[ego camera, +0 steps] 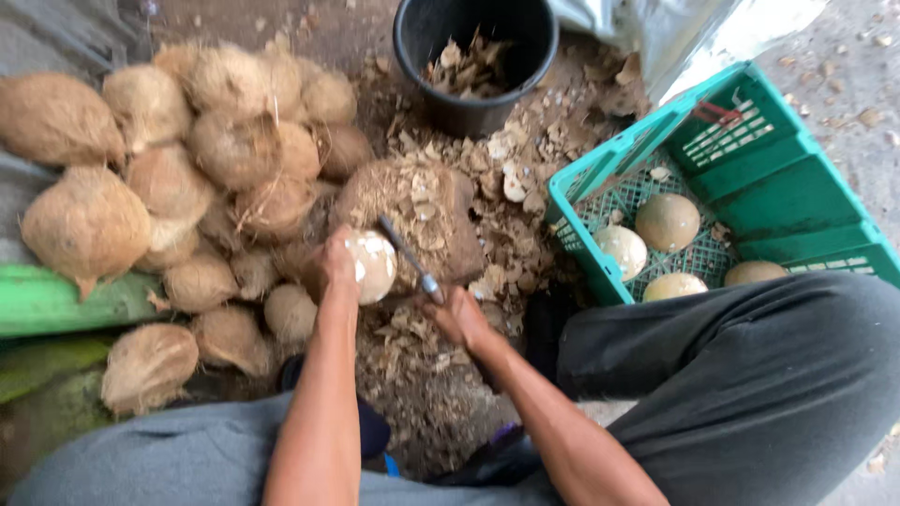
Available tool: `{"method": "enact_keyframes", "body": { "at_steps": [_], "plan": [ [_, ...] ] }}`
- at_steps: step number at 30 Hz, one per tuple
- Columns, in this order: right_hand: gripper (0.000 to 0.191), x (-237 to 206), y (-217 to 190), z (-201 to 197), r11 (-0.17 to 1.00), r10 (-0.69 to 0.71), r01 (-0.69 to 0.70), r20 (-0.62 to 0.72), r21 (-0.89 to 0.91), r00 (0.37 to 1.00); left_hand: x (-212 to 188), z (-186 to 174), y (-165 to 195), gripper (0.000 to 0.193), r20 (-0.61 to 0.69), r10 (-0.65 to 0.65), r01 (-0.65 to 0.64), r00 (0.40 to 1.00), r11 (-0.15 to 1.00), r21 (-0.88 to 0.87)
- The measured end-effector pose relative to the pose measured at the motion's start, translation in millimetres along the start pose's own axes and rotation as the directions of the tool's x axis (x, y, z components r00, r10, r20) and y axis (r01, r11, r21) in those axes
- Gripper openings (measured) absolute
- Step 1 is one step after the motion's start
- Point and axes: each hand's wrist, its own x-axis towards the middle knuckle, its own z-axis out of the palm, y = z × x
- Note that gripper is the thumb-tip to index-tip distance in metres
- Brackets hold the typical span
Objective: The person sits on the ground and uses a machete to peel the husk off coconuts. They hold each coconut against a wooden stump and strike it repeatedly to remove the fibrous outer layer. Finished coconuts are placed into a green crate.
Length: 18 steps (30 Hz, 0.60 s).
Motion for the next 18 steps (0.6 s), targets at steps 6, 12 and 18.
{"method": "enact_keyframes", "body": {
  "at_steps": [6, 12, 18],
  "plan": [
    [0.021, -12.2, -17.0, -2.9, 0.956, 0.129, -0.11, -0.05, 0.272, 0.99, -34.4, 1.7, 23.3, 0.034, -0.271, -0.169, 0.244, 0.948, 0.93, 0.274],
    [0.028, -6.3, -6.8, 30.5, 0.981, 0.143, -0.15, 0.066, 0.124, 0.988, -42.4, 8.0, 27.1, 0.03, -0.103, -0.15, 0.174, 0.983, 0.94, 0.292],
    [0.027, -9.0, -16.6, 16.5, 0.975, 0.194, -0.206, 0.128, 0.085, 0.973, -44.3, 3.2, 23.6, 0.046, -0.385, -0.141, 0.277, 0.912, 0.905, 0.324]
  ]
}}
